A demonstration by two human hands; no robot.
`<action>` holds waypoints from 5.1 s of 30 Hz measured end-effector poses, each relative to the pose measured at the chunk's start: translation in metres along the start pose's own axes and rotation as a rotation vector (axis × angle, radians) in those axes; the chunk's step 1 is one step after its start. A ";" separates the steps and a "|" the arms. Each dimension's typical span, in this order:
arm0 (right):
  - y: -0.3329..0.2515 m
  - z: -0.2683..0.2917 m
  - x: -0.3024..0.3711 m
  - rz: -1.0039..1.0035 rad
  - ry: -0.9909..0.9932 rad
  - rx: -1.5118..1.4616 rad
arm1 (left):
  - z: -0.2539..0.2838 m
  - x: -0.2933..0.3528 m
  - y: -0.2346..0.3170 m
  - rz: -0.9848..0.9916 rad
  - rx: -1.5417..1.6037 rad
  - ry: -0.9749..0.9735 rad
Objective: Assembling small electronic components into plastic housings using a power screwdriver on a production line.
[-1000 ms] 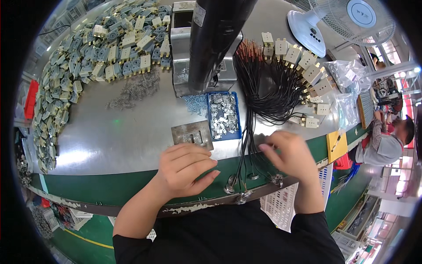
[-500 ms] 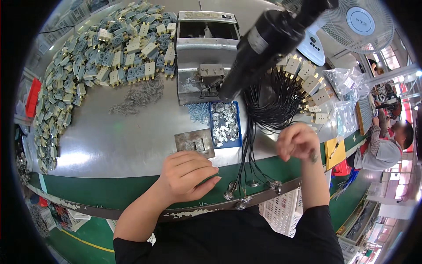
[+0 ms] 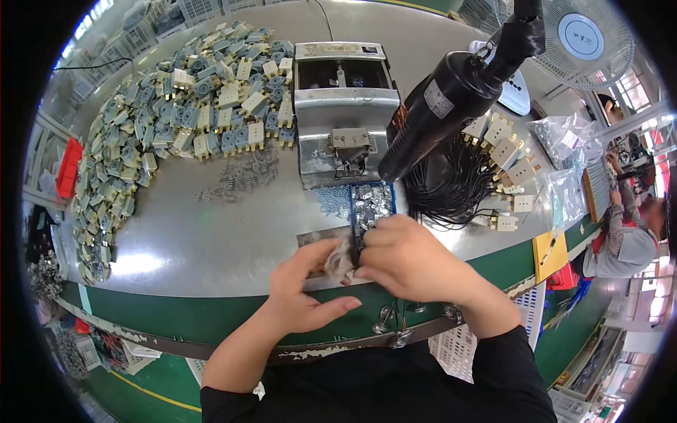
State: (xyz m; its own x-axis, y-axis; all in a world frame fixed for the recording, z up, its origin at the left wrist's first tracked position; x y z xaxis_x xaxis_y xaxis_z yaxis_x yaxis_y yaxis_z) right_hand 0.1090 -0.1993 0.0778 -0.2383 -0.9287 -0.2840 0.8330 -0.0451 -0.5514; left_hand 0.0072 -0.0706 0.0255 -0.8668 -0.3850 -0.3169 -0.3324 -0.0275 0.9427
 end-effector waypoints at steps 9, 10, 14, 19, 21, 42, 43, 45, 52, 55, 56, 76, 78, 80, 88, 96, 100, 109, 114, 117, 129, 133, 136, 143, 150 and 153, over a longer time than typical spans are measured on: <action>0.003 -0.026 0.008 -0.110 -0.040 -0.244 | -0.001 -0.012 0.016 -0.168 -0.422 -0.302; 0.004 -0.026 0.008 -0.113 -0.039 -0.248 | 0.003 -0.009 0.001 0.167 -0.187 -0.289; 0.011 -0.018 0.010 -0.104 0.066 -0.402 | -0.010 0.004 -0.011 0.754 0.431 -0.449; 0.013 -0.005 0.006 -0.015 0.030 -0.423 | -0.015 0.011 -0.023 0.770 0.718 -0.424; 0.019 -0.002 0.008 -0.029 0.057 -0.457 | -0.014 0.010 -0.025 0.749 0.664 -0.396; 0.026 0.020 0.024 -0.058 0.384 -0.528 | -0.036 -0.011 -0.006 0.644 0.401 -0.406; 0.028 0.020 0.024 -0.106 0.368 -0.559 | -0.037 -0.010 -0.007 0.646 0.398 -0.405; 0.031 0.021 0.026 -0.159 0.355 -0.586 | -0.040 -0.012 -0.007 0.619 0.409 -0.406; 0.026 0.023 0.029 -0.213 0.368 -0.624 | -0.038 -0.014 -0.004 0.632 0.421 -0.400; 0.024 0.022 0.028 -0.210 0.388 -0.616 | -0.033 -0.009 -0.013 0.683 0.490 -0.487; 0.021 0.022 0.027 -0.154 0.392 -0.585 | -0.031 -0.010 -0.017 0.628 0.491 -0.477; 0.005 0.020 0.027 0.089 0.563 -0.132 | -0.021 -0.025 0.011 -0.237 -0.247 -0.238; 0.004 0.018 0.028 0.118 0.600 -0.089 | -0.018 -0.025 0.011 -0.209 -0.272 -0.167; 0.006 0.019 0.029 0.092 0.652 -0.094 | -0.016 -0.025 0.007 -0.126 -0.233 -0.160; 0.005 0.018 0.016 0.008 0.419 -0.243 | -0.013 -0.035 0.040 -0.428 -0.591 -0.153; 0.017 0.017 0.026 -0.122 0.309 -0.309 | -0.026 -0.044 0.032 -0.459 -0.610 0.010; 0.025 0.015 0.030 -0.329 0.312 -0.448 | -0.024 -0.042 0.008 0.024 -0.385 -0.123; 0.020 0.017 0.024 -0.110 0.246 -0.535 | -0.038 -0.001 -0.023 0.973 0.853 -0.435; 0.016 0.015 0.024 -0.146 0.274 -0.521 | -0.029 -0.020 0.001 0.373 0.007 -0.233; 0.019 0.010 0.026 -0.141 0.288 -0.505 | -0.030 -0.030 0.014 0.027 -0.392 -0.218; 0.034 0.018 0.019 -0.298 0.227 -0.539 | -0.029 -0.022 -0.022 0.406 0.330 -0.135; 0.045 0.014 0.021 -0.302 0.124 -0.257 | 0.026 -0.037 0.008 0.134 -0.167 -0.113; 0.050 0.010 0.029 -0.368 0.171 0.018 | 0.100 -0.047 0.017 0.000 -0.621 0.084; 0.037 -0.010 0.017 -0.386 0.115 0.134 | 0.293 -0.009 0.027 0.088 -1.586 0.734; 0.036 -0.010 0.013 -0.414 0.160 0.100 | 0.341 -0.006 0.030 0.159 -1.690 0.748; 0.037 -0.012 0.012 -0.422 0.156 0.103 | 0.349 -0.003 0.027 0.037 -1.663 0.743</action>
State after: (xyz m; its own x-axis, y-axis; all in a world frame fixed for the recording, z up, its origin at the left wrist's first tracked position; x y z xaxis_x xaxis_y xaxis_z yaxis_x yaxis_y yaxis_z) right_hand 0.1308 -0.2079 0.0447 -0.6326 -0.7555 -0.1704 0.6908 -0.4510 -0.5651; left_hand -0.1286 0.2517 0.0152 -0.3828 -0.6787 -0.6268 0.7585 -0.6182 0.2061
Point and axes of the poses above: each hand's wrist, its own x-axis away from the middle knuckle, its own z-axis out of the back of the hand, y = z × x, the point moved 7 cm from there along -x, towards the middle knuckle, and after that the axes turned 5 degrees about y, right-handed, at the moved point
